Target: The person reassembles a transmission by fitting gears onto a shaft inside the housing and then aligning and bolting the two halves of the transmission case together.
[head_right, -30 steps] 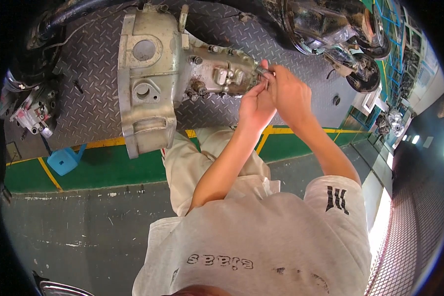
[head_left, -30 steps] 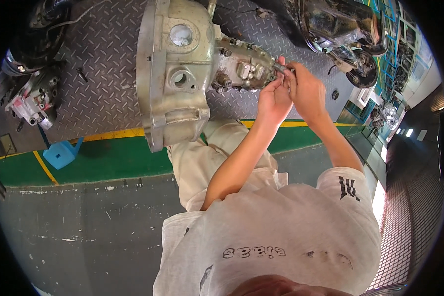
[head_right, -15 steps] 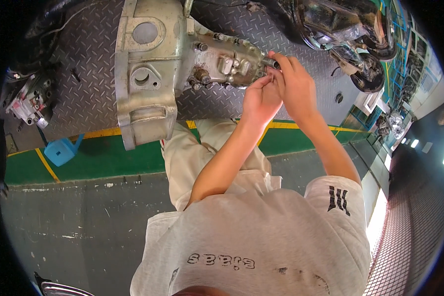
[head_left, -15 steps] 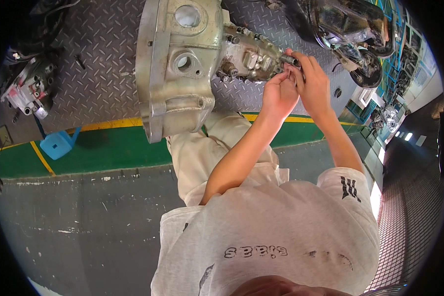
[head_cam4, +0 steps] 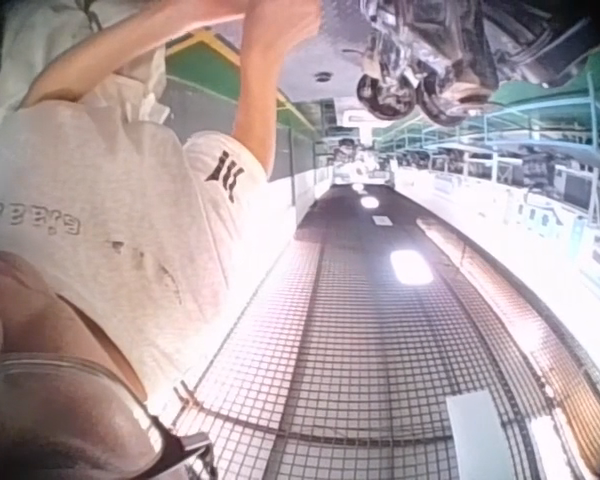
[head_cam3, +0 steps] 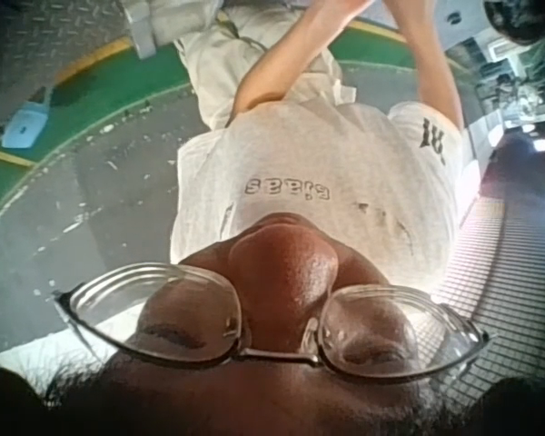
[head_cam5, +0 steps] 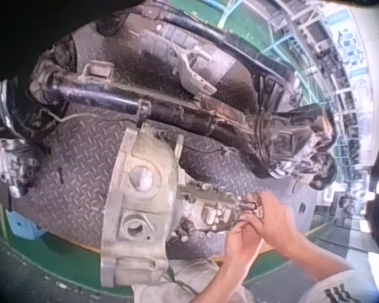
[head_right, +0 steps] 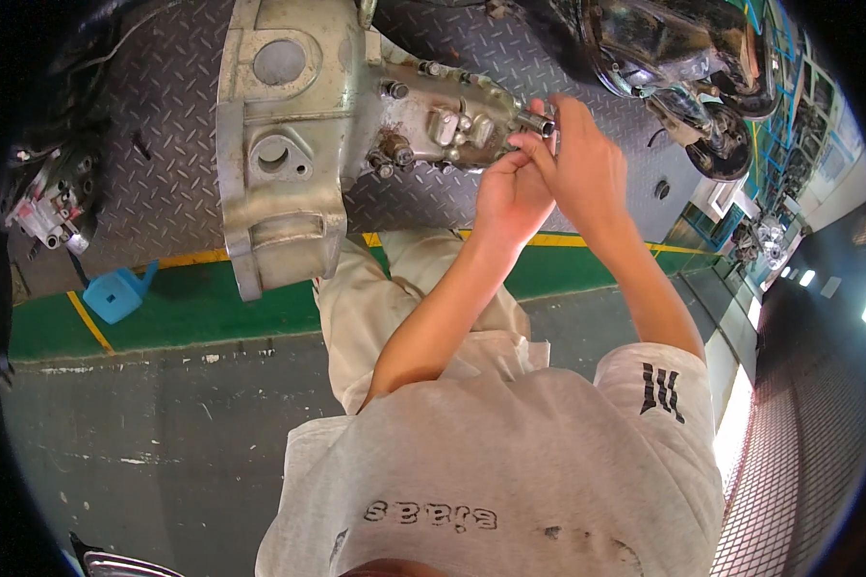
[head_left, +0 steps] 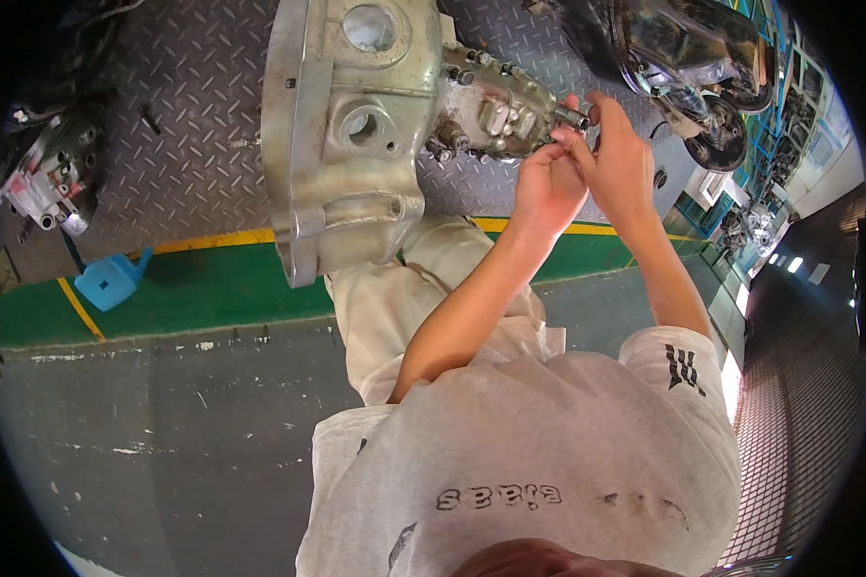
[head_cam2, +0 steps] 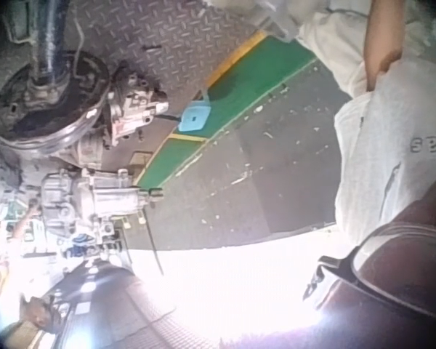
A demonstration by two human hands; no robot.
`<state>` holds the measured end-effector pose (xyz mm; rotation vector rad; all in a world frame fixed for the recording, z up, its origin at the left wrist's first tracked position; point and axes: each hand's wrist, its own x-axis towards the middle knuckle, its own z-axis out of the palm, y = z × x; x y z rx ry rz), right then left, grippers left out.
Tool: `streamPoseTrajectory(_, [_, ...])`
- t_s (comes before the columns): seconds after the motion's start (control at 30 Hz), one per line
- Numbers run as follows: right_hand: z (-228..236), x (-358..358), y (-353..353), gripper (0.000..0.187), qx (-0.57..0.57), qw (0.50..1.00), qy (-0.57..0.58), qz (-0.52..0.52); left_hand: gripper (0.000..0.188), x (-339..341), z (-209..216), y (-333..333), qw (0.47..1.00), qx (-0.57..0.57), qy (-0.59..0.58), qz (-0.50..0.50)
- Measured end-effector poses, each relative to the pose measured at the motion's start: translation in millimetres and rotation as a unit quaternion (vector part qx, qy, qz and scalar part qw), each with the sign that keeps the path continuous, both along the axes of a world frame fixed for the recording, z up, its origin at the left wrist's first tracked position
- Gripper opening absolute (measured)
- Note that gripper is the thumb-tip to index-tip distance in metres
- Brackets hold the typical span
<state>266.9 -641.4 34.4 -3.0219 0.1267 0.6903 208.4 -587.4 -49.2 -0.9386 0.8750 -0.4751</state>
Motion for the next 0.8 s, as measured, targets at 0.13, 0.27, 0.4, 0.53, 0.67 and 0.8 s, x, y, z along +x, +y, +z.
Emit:
streamPoseTrajectory(0.13, [-4,-3,-5,0.03,0.037,0.998,-0.032,0.045,0.038,-7,-10,-6,0.995,-0.056,0.019,0.082])
streamPoseTrajectory(0.27, [4,-5,-3,0.029,0.002,1.0,0.016,-0.007,0.04,-3,-2,-3,0.996,-0.036,-0.015,0.082])
streamPoseTrajectory(0.4, [-3,-7,-3,0.025,0.067,0.995,-0.064,0.045,0.052,-11,-13,-10,0.996,-0.044,-0.016,0.079])
streamPoseTrajectory(0.53, [0,-6,-9,0.026,-0.033,0.999,0.037,-0.004,0.048,-2,-1,-2,0.999,0.004,-0.031,0.039])
streamPoseTrajectory(0.67, [8,-8,1,0.026,0.021,0.999,0.003,0.027,0.042,-7,-5,-3,0.999,0.017,-0.024,0.03])
streamPoseTrajectory(0.8, [4,-9,-2,0.024,0.001,1.0,-0.006,0.004,0.04,-12,-10,-10,0.997,-0.003,-0.058,0.059])
